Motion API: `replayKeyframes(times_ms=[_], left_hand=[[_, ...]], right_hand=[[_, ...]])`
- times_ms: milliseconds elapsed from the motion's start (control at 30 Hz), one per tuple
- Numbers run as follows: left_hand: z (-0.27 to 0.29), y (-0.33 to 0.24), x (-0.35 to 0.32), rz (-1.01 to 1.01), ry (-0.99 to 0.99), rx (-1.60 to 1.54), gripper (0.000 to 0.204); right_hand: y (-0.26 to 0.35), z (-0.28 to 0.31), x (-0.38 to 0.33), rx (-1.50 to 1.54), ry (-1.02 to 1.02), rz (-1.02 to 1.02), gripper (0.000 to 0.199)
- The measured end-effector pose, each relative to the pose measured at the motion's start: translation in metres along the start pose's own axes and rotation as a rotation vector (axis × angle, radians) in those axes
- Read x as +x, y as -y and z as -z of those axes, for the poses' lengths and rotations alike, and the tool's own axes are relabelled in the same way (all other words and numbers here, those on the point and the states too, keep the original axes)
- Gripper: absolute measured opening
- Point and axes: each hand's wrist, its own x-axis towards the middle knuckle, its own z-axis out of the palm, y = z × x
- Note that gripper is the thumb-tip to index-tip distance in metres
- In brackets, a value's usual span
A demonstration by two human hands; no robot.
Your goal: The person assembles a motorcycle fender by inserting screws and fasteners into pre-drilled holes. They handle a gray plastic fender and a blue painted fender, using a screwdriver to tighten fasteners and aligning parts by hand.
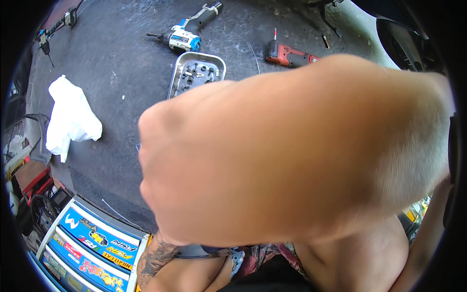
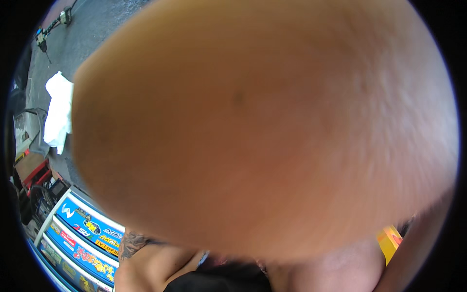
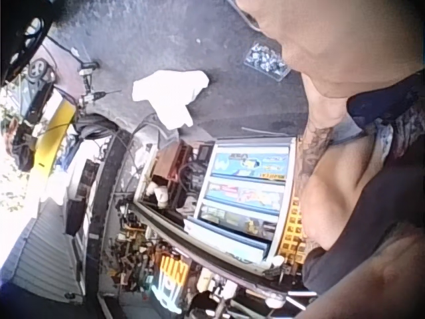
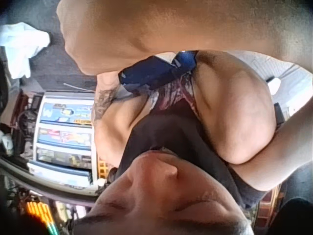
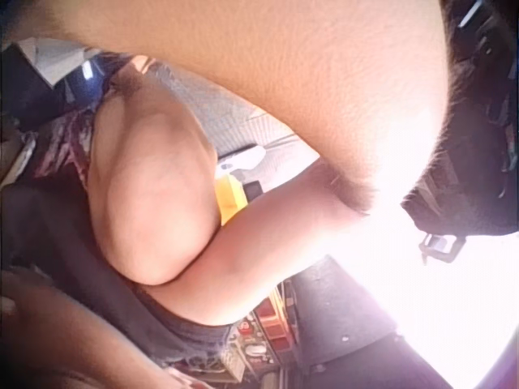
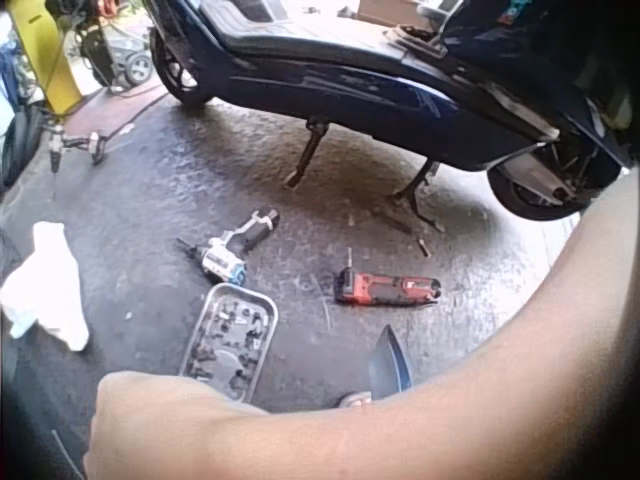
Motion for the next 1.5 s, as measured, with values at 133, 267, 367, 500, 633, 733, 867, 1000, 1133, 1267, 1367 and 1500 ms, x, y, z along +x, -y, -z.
replayKeyframes(times_ms=[133,267,367,500,633,733,867,1000,1133,1267,1367,1500], left_hand=[[0.001,-0.009,-0.002,-0.047,-0.053,-0.017,0.03],[0.003,-0.025,-0.009,-0.181,-0.211,-0.017,0.03],[0.001,-0.041,-0.016,-0.397,-0.306,-0.001,0.03],[-0.012,-0.054,-0.017,-0.726,-0.458,0.165,0.04],[-0.018,-0.057,-0.007,-1.079,-0.492,0.263,0.041],[-0.016,-0.057,-0.009,-1.19,-0.479,0.51,0.043],[-0.018,-0.054,-0.012,-1.215,-0.475,0.474,0.042],[-0.023,-0.052,-0.009,-1.254,-0.528,0.479,0.042],[-0.026,-0.051,-0.008,-1.251,-0.535,0.447,0.042],[-0.026,-0.051,-0.009,-1.219,-0.583,0.441,0.042],[-0.021,-0.05,-0.009,-1.227,-0.564,0.51,0.042],[-0.017,-0.047,-0.015,-1.206,-0.57,0.613,0.042]], right_hand=[[0.002,0.005,-0.003,-0.042,-0.016,-0.051,0.03],[0.014,0.013,-0.011,-0.078,-0.123,-0.154,0.032],[0.033,0.004,-0.008,0.155,-0.289,-0.323,0.033],[0.059,-0.019,0.004,0.449,-0.685,-0.323,0.033],[0.062,-0.027,0.008,0.346,-0.774,-0.216,0.024],[0.059,-0.026,0.01,0.289,-0.826,-0.147,0.029],[0.06,-0.024,0.011,0.275,-0.853,-0.124,0.034],[0.059,-0.024,0.008,0.271,-0.829,-0.141,0.036],[0.06,-0.026,0.007,0.274,-0.833,-0.148,0.037],[0.062,-0.026,0.009,0.251,-0.824,-0.186,0.035],[0.063,-0.022,0.008,0.157,-0.765,-0.193,0.044],[0.065,-0.015,0.003,0.119,-0.636,-0.207,0.046]])
